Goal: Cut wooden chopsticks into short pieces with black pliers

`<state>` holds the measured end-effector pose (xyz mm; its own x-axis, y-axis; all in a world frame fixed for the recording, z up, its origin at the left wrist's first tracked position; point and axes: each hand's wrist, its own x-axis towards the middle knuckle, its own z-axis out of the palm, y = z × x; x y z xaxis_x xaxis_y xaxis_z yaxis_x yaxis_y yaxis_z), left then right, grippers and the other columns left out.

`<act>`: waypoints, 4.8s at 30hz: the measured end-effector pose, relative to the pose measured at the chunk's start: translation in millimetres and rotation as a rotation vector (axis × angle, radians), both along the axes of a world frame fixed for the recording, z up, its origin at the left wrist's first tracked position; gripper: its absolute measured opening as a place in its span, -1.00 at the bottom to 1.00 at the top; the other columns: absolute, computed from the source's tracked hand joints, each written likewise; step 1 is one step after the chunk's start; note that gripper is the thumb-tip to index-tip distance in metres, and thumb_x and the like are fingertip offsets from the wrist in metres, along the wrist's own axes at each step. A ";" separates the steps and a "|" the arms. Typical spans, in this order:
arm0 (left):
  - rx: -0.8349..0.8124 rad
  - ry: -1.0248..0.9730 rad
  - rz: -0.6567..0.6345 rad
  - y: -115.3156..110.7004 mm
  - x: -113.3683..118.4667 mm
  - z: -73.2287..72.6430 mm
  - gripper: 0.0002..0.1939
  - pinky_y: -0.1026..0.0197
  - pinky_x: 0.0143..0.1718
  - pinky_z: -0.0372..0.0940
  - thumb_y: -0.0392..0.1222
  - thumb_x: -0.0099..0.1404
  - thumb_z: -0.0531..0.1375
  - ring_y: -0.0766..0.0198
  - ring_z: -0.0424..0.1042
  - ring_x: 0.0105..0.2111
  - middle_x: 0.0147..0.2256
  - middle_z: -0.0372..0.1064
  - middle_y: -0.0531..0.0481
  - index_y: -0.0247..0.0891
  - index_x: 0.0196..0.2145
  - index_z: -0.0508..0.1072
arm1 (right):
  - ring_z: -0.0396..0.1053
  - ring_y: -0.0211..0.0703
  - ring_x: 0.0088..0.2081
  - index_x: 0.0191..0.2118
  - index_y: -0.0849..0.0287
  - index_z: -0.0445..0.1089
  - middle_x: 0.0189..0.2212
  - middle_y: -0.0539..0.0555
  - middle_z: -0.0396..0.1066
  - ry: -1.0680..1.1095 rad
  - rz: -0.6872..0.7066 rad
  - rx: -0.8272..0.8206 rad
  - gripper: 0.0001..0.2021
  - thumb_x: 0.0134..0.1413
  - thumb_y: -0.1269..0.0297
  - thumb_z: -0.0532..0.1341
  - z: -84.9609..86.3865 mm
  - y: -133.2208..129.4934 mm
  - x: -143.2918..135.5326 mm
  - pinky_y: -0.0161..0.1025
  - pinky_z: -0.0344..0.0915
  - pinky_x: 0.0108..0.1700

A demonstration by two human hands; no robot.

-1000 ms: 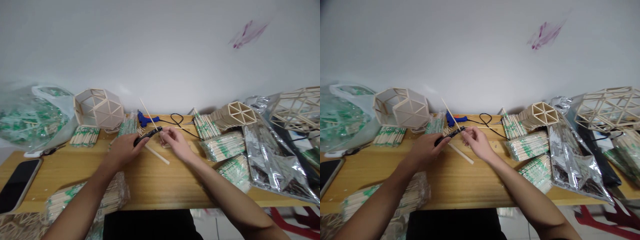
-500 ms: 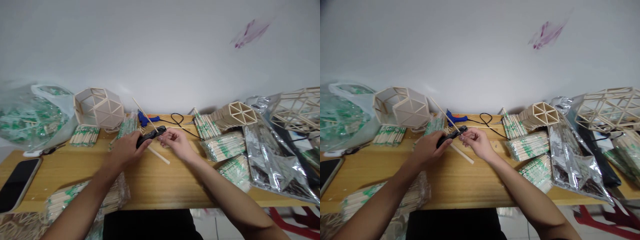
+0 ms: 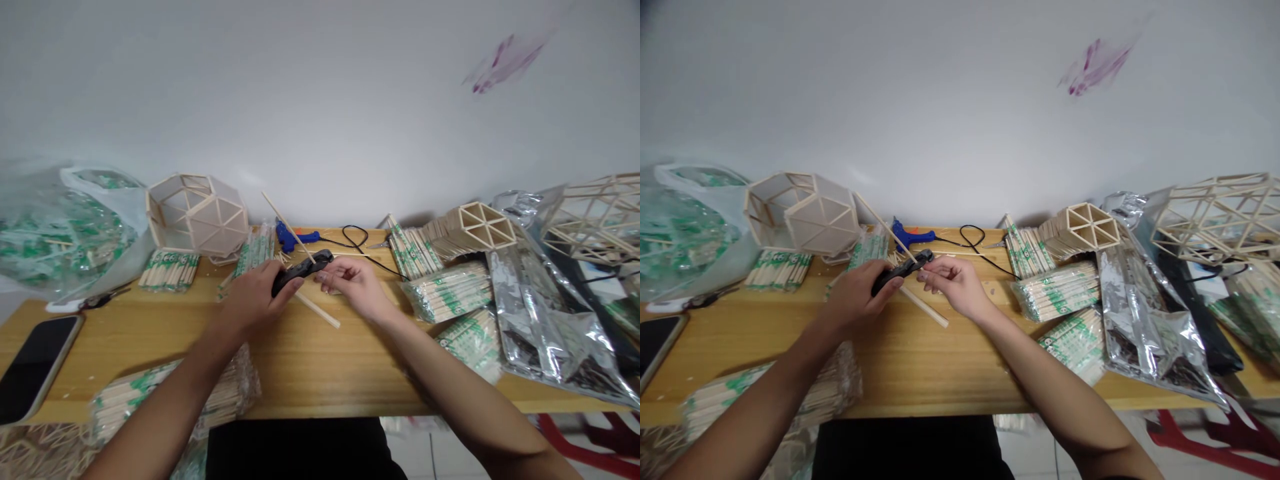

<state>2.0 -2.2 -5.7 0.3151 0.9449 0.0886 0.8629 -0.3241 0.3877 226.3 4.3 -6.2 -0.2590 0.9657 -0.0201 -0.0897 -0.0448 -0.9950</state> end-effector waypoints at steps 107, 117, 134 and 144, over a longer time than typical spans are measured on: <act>0.113 -0.632 0.240 1.6 -3.1 -2.1 -0.57 0.27 -0.55 0.06 0.07 0.25 0.28 0.38 0.09 -0.60 -0.63 0.10 0.13 -0.21 -0.61 0.27 | 0.47 -0.01 -0.19 -0.03 0.10 0.60 -0.24 0.14 0.55 -0.595 -0.213 0.425 -0.76 0.25 0.20 0.30 -16.1 32.3 43.8 -0.07 0.43 -0.11; 0.164 -0.618 0.183 2.1 -2.7 -1.5 -0.57 0.29 -0.57 0.00 0.04 0.27 0.27 0.41 0.05 -0.61 -0.64 0.04 0.15 -0.22 -0.61 0.26 | 0.51 -0.01 -0.19 -0.27 0.17 0.56 -0.26 0.15 0.60 -0.845 -0.001 0.659 -0.92 0.26 0.37 0.30 -17.7 32.1 44.7 -0.15 0.35 -0.08; 0.179 -0.585 0.175 2.5 -4.1 -3.8 -0.59 0.29 -0.57 0.00 0.04 0.29 0.26 0.40 0.06 -0.60 -0.63 0.07 0.14 -0.23 -0.59 0.32 | 0.47 0.02 -0.18 -0.25 0.19 0.55 -0.26 0.17 0.58 -0.968 0.101 0.656 -0.87 0.21 0.48 0.25 -15.8 29.8 45.7 -0.12 0.29 -0.06; 0.181 -0.612 0.197 2.4 -3.9 -3.1 -0.59 0.27 -0.57 -0.01 0.01 0.26 0.28 0.40 0.03 -0.61 -0.63 0.03 0.15 -0.23 -0.60 0.28 | 0.46 0.01 -0.19 -0.27 0.20 0.54 -0.29 0.16 0.56 -0.966 0.094 0.648 -0.86 0.19 0.51 0.23 -16.0 29.7 44.9 -0.13 0.30 -0.08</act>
